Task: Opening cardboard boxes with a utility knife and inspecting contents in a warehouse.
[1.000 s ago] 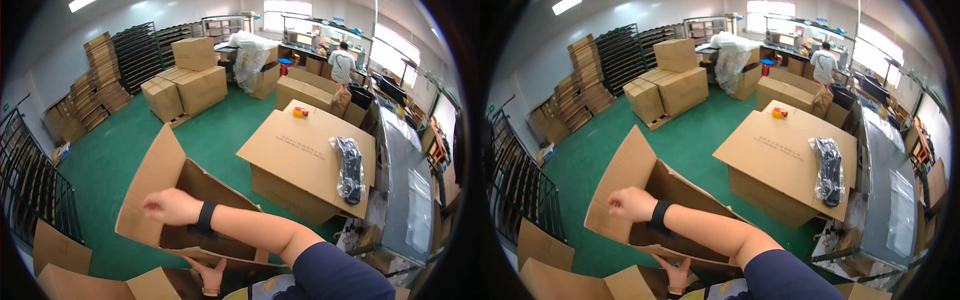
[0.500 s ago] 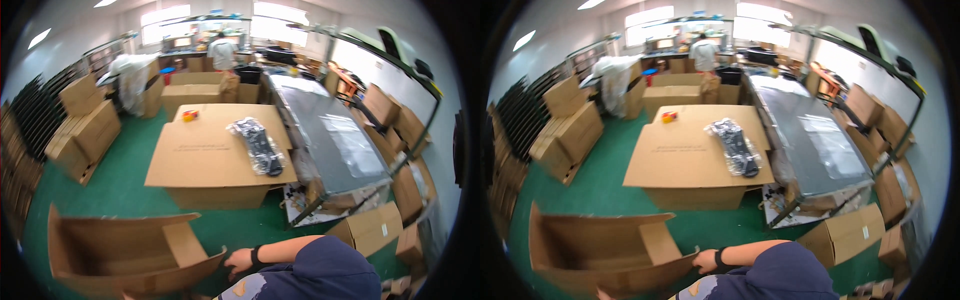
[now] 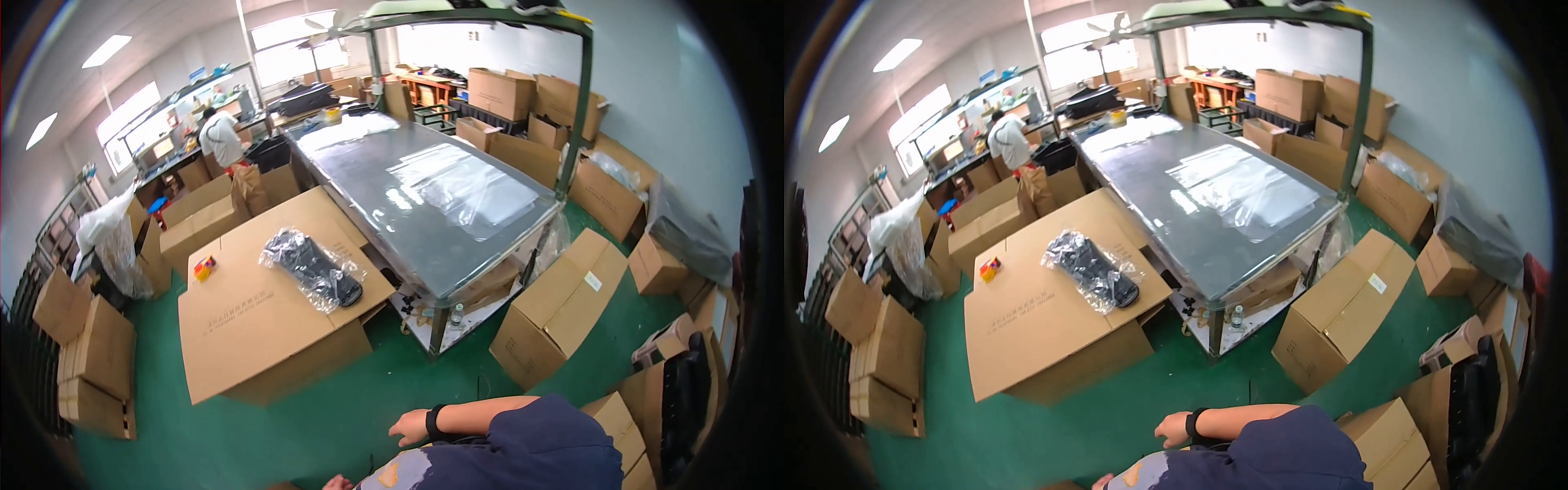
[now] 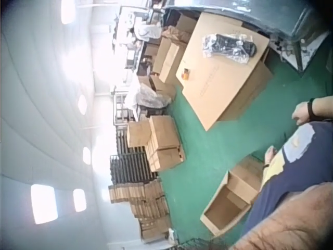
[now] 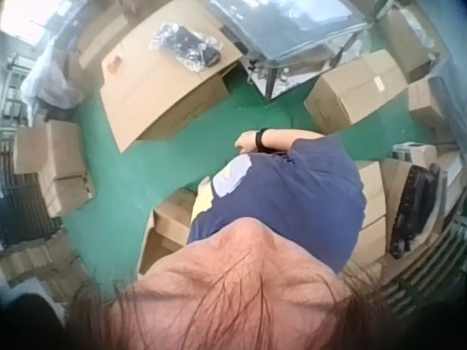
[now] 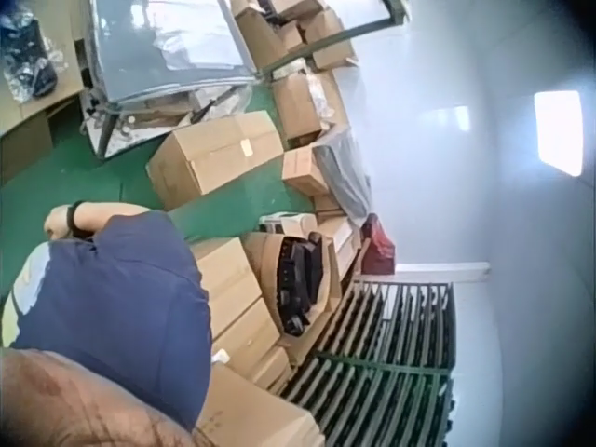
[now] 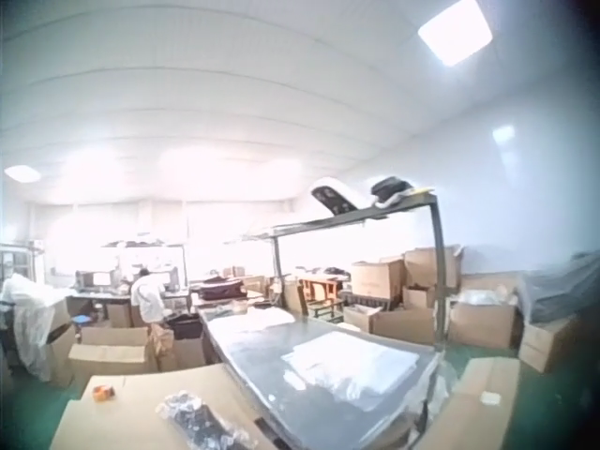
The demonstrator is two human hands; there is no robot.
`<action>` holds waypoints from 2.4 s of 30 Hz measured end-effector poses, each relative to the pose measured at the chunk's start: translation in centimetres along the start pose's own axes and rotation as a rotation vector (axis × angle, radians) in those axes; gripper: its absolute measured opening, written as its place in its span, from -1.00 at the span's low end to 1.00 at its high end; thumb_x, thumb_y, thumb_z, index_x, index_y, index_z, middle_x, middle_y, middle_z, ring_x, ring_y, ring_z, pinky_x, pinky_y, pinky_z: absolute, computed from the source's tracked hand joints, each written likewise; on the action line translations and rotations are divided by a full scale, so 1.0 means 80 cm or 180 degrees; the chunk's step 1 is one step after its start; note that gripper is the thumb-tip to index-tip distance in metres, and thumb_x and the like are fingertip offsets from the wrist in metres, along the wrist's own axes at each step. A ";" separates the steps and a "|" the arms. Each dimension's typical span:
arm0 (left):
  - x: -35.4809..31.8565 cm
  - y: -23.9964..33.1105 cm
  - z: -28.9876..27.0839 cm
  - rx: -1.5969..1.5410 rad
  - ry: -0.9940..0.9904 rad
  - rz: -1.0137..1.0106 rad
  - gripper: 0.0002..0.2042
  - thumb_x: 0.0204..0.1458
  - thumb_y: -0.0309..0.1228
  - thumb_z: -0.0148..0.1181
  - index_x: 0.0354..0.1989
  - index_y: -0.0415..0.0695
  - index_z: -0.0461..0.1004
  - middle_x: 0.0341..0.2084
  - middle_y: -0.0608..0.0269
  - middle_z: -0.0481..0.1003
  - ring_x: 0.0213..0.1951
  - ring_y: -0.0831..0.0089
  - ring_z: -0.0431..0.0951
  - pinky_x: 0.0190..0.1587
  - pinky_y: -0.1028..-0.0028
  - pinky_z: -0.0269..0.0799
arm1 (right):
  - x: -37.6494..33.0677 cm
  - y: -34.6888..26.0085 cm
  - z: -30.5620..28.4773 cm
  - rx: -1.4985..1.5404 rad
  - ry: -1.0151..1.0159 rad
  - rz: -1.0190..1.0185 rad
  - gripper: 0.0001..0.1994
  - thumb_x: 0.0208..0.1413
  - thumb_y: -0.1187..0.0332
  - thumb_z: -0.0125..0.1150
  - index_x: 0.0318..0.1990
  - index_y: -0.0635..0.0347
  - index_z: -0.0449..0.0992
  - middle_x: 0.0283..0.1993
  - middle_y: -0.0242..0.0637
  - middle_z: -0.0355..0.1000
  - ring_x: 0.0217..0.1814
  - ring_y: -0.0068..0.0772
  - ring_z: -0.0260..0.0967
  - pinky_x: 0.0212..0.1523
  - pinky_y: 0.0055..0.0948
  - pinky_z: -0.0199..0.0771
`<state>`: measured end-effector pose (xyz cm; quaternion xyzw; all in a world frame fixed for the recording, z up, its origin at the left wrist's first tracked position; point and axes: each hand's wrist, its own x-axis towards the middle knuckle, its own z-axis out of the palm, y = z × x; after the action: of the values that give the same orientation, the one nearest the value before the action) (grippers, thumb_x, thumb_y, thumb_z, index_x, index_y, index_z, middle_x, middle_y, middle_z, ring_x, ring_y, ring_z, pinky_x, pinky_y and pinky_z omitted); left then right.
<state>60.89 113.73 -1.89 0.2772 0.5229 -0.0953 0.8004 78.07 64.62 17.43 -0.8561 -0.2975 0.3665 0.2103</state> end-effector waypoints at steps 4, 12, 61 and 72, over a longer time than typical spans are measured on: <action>0.008 -0.022 0.087 0.0605 -0.0267 -0.0385 -0.72 -0.04 -0.20 0.05 -0.27 -0.14 0.49 -0.26 0.03 0.51 -0.22 0.14 0.51 -0.26 0.26 0.44 | -0.050 0.050 -0.005 0.0076 0.0016 -0.0014 -0.53 -0.01 0.13 0.13 0.08 0.06 0.35 -0.08 -0.07 0.43 -0.02 -0.02 0.36 -0.02 -0.15 0.34; 0.033 -0.112 0.229 0.3986 -0.0319 0.1009 -0.66 -0.04 -0.23 0.09 -0.20 -0.25 0.43 -0.21 -0.06 0.47 -0.17 0.03 0.47 -0.19 0.23 0.41 | -0.179 0.213 0.016 0.0627 0.0831 0.0471 -0.60 -0.05 0.15 0.16 -0.07 0.13 0.44 -0.13 -0.09 0.45 -0.05 -0.04 0.38 -0.08 -0.12 0.37; -0.164 -0.674 1.181 0.7771 -0.3586 0.4166 -0.65 -0.30 -0.41 0.38 -0.52 -0.14 0.23 -0.61 0.09 0.22 -0.49 0.04 0.27 -0.45 0.20 0.18 | -0.152 1.032 -0.137 0.0108 0.5246 0.2937 -0.62 0.07 0.35 -0.07 0.07 0.13 0.35 0.18 -0.15 0.23 0.17 -0.21 0.22 0.05 -0.22 0.24; -0.145 -0.659 1.167 0.7819 -0.2902 0.4075 -0.64 -0.32 -0.36 0.41 -0.56 -0.08 0.23 -0.61 0.15 0.24 -0.50 0.08 0.30 -0.46 0.22 0.22 | -0.111 1.065 -0.144 0.1330 0.3398 0.3026 -0.68 0.07 0.34 -0.07 0.00 0.08 0.42 0.08 -0.22 0.33 0.15 -0.26 0.22 0.07 -0.20 0.19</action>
<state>105.73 17.71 18.27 0.8996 -0.3905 -0.1853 0.0619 112.07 -5.45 -19.97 -0.8963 0.3234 0.0011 0.3033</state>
